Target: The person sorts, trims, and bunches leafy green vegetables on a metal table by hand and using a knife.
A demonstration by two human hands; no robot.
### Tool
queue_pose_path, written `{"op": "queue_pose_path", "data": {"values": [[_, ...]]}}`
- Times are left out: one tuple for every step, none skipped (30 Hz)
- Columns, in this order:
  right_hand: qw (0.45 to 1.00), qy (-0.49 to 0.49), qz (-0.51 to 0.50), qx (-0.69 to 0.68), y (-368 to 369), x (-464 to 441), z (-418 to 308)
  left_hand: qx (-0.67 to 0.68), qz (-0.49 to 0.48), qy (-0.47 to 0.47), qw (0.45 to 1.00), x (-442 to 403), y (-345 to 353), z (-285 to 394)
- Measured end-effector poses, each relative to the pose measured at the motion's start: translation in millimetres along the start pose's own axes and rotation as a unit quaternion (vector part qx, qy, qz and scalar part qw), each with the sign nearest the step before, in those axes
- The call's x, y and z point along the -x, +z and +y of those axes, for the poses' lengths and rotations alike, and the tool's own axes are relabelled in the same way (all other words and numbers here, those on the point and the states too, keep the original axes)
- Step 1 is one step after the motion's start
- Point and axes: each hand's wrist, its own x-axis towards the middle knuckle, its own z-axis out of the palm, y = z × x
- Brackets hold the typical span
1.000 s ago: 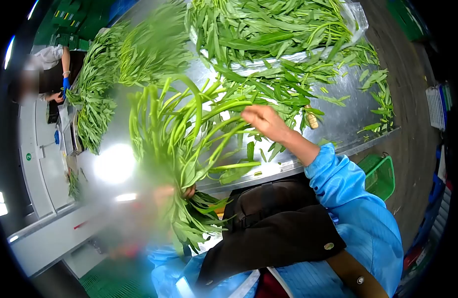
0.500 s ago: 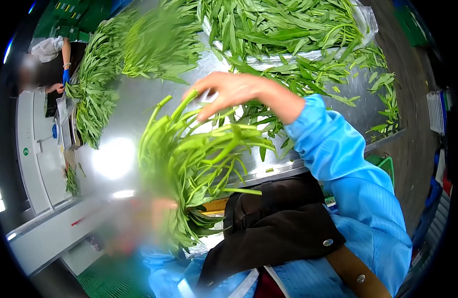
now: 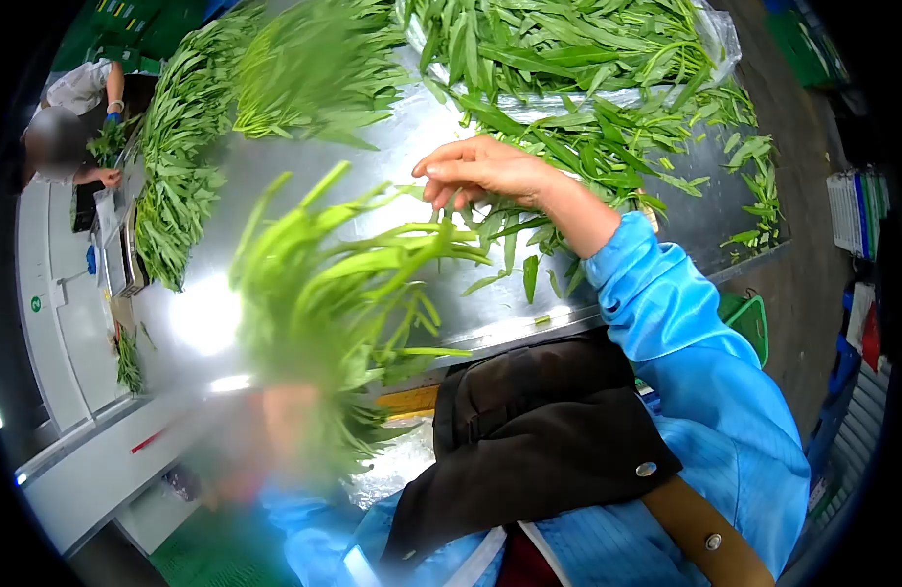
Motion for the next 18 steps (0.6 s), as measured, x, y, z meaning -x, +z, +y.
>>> {"op": "queue_pose_path", "data": {"values": [[0.998,-0.011,0.054,0.031,-3,-3,16,-0.047,-0.006,0.019,0.999,-4,-3,5],[0.991,-0.02,0.112,0.064,-7,-6,36,-0.29,-0.043,0.151,0.944,-9,-31,12],[0.98,-0.028,0.173,0.098,-12,-7,55,-0.499,-0.012,0.291,0.816,-11,-32,25],[0.975,-0.038,0.204,0.078,-11,-6,78,-0.352,-0.045,0.208,0.912,-25,-29,40],[0.968,-0.048,0.239,0.058,-4,2,94,-0.194,-0.078,0.109,0.972,-36,5,60],[0.971,-0.047,0.224,0.067,3,15,97,-0.313,-0.108,0.174,0.927,-60,-17,68],[0.975,-0.045,0.205,0.076,10,28,100,-0.386,-0.148,0.23,0.881,-79,-25,66],[0.963,-0.053,0.216,0.15,12,43,101,-0.452,-0.18,0.293,0.823,-98,-32,64],[0.947,-0.062,0.224,0.222,15,56,100,-0.502,-0.202,0.358,0.761,-116,-40,62],[0.926,-0.069,0.228,0.292,17,67,100,-0.58,-0.152,0.441,0.667,-128,-32,45],[0.923,-0.091,0.247,0.28,15,76,105,-0.644,-0.095,0.514,0.559,-137,-19,28],[0.914,-0.099,0.257,0.299,9,88,106,-0.664,-0.14,0.449,0.581,-145,-2,13],[0.905,-0.107,0.265,0.316,4,101,105,-0.68,-0.184,0.381,0.599,-152,9,0],[0.879,-0.108,0.28,0.37,-4,113,106,-0.745,-0.181,0.324,0.553,-162,3,-12],[0.863,-0.106,0.287,0.402,-12,126,104,-0.804,-0.176,0.264,0.502,-178,-9,-26],[0.855,-0.107,0.282,0.421,-20,140,95,-0.77,-0.185,0.285,0.541,-198,-32,-45],[0.848,-0.108,0.276,0.44,-28,152,87,-0.768,-0.178,0.308,0.532,-199,-33,-51],[0.828,-0.11,0.303,0.459,-39,161,86,-0.767,-0.168,0.331,0.523,-197,-34,-55]]}}
